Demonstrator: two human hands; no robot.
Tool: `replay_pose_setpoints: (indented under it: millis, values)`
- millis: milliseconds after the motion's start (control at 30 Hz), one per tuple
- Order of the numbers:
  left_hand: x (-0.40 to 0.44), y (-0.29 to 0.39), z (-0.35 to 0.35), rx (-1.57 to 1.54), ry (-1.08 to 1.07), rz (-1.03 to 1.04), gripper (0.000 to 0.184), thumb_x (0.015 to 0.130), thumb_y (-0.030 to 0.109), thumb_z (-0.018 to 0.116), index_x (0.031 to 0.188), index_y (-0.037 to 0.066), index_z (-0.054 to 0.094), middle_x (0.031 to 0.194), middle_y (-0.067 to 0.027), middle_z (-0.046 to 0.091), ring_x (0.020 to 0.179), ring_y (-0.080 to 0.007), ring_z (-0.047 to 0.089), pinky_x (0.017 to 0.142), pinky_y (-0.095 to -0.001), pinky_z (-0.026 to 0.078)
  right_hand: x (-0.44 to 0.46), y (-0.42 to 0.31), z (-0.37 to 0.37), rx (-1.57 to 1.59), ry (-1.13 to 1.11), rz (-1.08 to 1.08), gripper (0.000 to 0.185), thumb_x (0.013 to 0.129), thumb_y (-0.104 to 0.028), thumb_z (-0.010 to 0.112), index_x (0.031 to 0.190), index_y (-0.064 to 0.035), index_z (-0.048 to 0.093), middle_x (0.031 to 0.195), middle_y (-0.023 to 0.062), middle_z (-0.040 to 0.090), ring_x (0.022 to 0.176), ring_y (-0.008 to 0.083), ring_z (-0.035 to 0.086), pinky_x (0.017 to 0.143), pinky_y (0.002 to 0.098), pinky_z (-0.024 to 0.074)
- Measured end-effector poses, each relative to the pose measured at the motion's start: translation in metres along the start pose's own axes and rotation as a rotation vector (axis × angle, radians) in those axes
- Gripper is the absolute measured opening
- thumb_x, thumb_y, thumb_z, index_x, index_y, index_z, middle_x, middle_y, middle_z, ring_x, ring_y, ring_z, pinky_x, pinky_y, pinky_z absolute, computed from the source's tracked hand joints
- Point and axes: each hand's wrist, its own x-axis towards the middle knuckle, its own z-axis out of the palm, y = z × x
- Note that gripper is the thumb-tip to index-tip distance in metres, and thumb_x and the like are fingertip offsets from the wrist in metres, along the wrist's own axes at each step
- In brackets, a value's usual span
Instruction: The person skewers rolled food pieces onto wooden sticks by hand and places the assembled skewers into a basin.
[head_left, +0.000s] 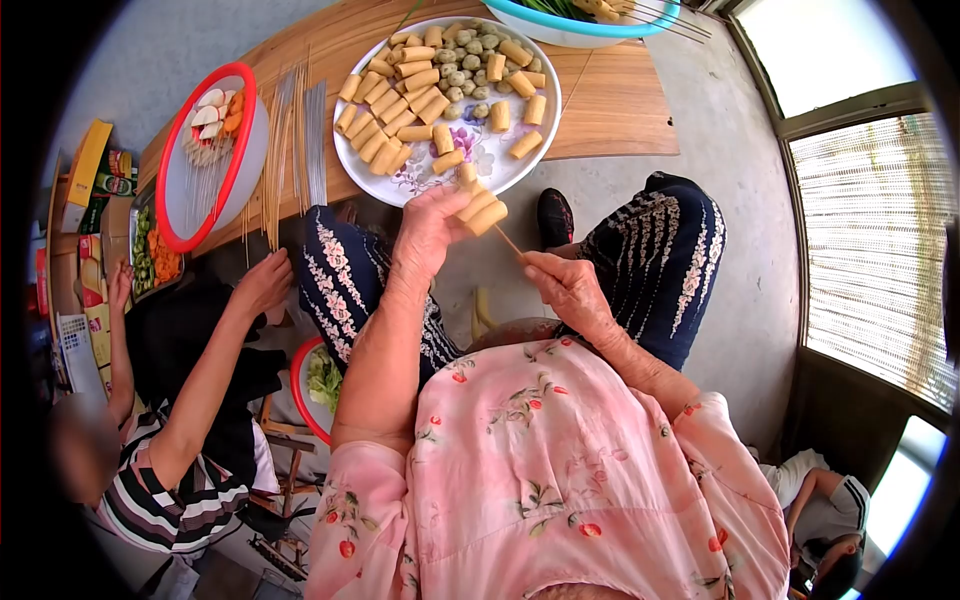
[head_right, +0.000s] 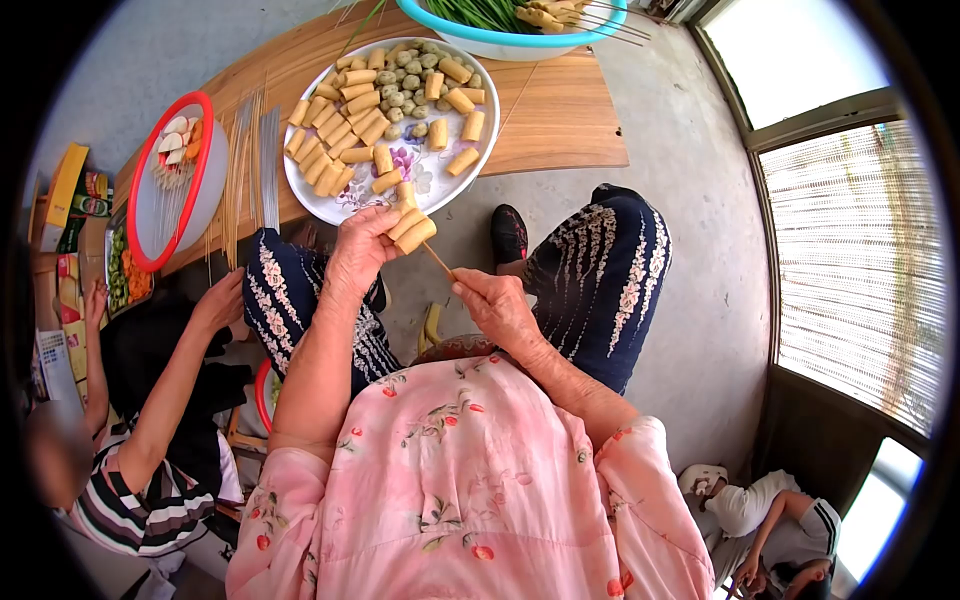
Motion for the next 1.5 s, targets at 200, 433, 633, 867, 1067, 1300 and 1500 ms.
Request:
replay_pose_setpoints:
  millis: [200, 433, 633, 867, 1067, 1300, 1500]
  values:
    - [0.001, -0.002, 0.002, 0.101, 0.043, -0.001, 0.029, 0.083, 0.018, 0.064, 0.105, -0.002, 0.060, 0.098, -0.0097, 0.065, 0.085, -0.0204, 0.065, 0.075, -0.0330, 0.054, 0.003, 0.009, 0.000, 0.014, 0.034, -0.006, 0.020, 0.089, -0.012, 0.058, 0.104, 0.0006, 0.063, 0.053, 0.0049, 0.046, 0.046, 0.0099, 0.044, 0.046, 0.0268, 0.0399]
    - [0.031, -0.013, -0.009, 1.198, 0.485, 0.495, 0.030, 0.079, 0.033, 0.067, 0.080, 0.004, 0.066, 0.075, -0.0073, 0.065, 0.072, -0.0219, 0.063, 0.061, -0.0350, 0.047, 0.003, 0.015, -0.007, 0.094, 0.124, 0.057, 0.020, 0.089, -0.012, 0.058, 0.104, -0.0002, 0.063, 0.056, 0.0010, 0.047, 0.049, 0.0074, 0.043, 0.046, 0.0249, 0.0390]
    - [0.041, -0.024, -0.001, 1.660, 0.555, 0.664, 0.021, 0.074, 0.028, 0.068, 0.078, 0.007, 0.066, 0.079, -0.0124, 0.066, 0.079, -0.0325, 0.062, 0.071, -0.0424, 0.048, 0.001, 0.013, -0.006, 0.086, 0.136, 0.041, 0.019, 0.089, -0.011, 0.058, 0.104, -0.0002, 0.064, 0.056, -0.0010, 0.045, 0.049, 0.0059, 0.040, 0.045, 0.0238, 0.0371]
    - [0.043, -0.017, -0.011, 0.800, 0.405, 0.387, 0.027, 0.073, 0.017, 0.074, 0.091, -0.002, 0.064, 0.079, -0.0052, 0.066, 0.076, -0.0115, 0.060, 0.069, -0.0235, 0.046, 0.001, 0.017, -0.010, 0.062, 0.090, 0.040, 0.019, 0.089, -0.011, 0.058, 0.104, -0.0001, 0.063, 0.055, 0.0016, 0.044, 0.048, 0.0071, 0.040, 0.046, 0.0248, 0.0379]
    - [0.022, 0.004, -0.011, 0.318, 0.294, 0.234, 0.027, 0.076, 0.016, 0.072, 0.098, 0.001, 0.067, 0.081, 0.0026, 0.063, 0.069, -0.0063, 0.052, 0.068, -0.0209, 0.039, 0.000, 0.009, -0.011, 0.002, 0.039, -0.008, 0.020, 0.089, -0.011, 0.058, 0.105, -0.0008, 0.062, 0.053, 0.0043, 0.043, 0.046, 0.0093, 0.040, 0.046, 0.0264, 0.0392]
    - [0.020, 0.002, -0.023, 0.242, 0.287, 0.199, 0.024, 0.075, 0.017, 0.073, 0.095, 0.005, 0.067, 0.078, 0.0041, 0.062, 0.065, -0.0046, 0.048, 0.063, -0.0208, 0.037, -0.001, 0.007, -0.010, -0.005, 0.022, 0.001, 0.020, 0.088, -0.011, 0.059, 0.105, -0.0006, 0.062, 0.053, 0.0059, 0.044, 0.046, 0.0103, 0.042, 0.046, 0.0272, 0.0399]
    - [0.022, 0.004, -0.026, 0.218, 0.336, 0.156, 0.028, 0.072, 0.018, 0.075, 0.095, 0.005, 0.067, 0.080, 0.0025, 0.062, 0.066, -0.0066, 0.051, 0.065, -0.0213, 0.041, -0.002, 0.005, -0.012, -0.022, 0.003, -0.009, 0.020, 0.088, -0.010, 0.058, 0.105, -0.0016, 0.062, 0.055, 0.0067, 0.045, 0.046, 0.0109, 0.043, 0.047, 0.0275, 0.0402]
